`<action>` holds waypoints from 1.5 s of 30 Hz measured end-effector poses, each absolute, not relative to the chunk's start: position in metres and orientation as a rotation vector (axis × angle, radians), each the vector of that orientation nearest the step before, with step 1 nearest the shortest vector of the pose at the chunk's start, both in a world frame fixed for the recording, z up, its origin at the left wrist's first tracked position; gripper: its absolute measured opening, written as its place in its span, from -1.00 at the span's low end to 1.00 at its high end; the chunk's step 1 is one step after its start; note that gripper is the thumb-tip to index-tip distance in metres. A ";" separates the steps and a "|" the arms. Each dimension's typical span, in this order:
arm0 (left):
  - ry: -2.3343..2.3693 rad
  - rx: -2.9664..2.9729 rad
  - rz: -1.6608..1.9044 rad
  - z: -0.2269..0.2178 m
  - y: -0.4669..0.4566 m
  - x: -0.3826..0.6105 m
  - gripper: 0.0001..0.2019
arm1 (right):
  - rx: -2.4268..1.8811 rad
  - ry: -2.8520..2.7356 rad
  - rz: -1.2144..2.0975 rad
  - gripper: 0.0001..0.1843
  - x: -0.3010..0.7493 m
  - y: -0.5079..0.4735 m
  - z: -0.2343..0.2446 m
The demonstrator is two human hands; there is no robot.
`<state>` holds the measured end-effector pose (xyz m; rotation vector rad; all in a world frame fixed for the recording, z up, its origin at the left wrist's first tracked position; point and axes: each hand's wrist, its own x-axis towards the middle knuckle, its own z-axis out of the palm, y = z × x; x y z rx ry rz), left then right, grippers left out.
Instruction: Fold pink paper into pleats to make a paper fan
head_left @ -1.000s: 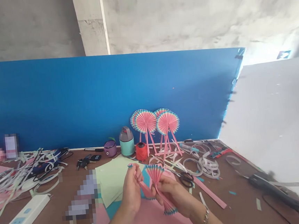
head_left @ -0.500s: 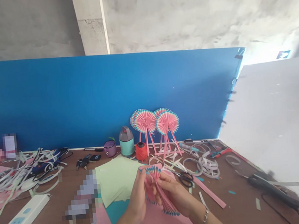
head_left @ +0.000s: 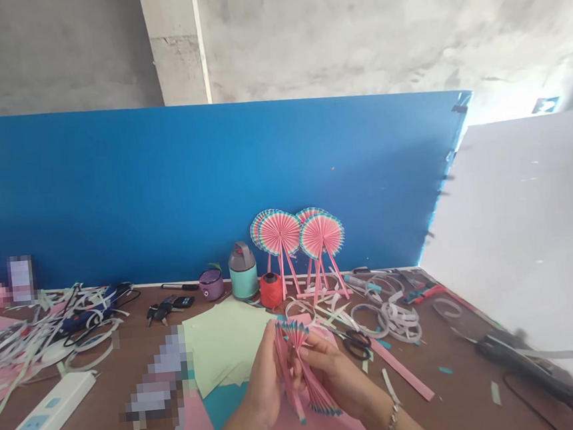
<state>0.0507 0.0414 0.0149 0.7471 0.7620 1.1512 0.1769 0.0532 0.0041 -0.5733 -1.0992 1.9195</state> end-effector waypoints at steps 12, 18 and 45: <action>0.645 0.716 1.251 0.024 0.043 0.048 -0.80 | -0.548 -1.071 1.861 -0.74 0.182 0.057 0.007; 0.748 0.733 1.212 0.023 0.045 0.046 -0.77 | -0.594 -1.083 1.792 -0.74 0.187 0.058 0.012; 0.782 0.949 1.193 0.014 0.048 0.044 -0.91 | -0.623 -1.100 1.773 -0.67 0.184 0.057 0.010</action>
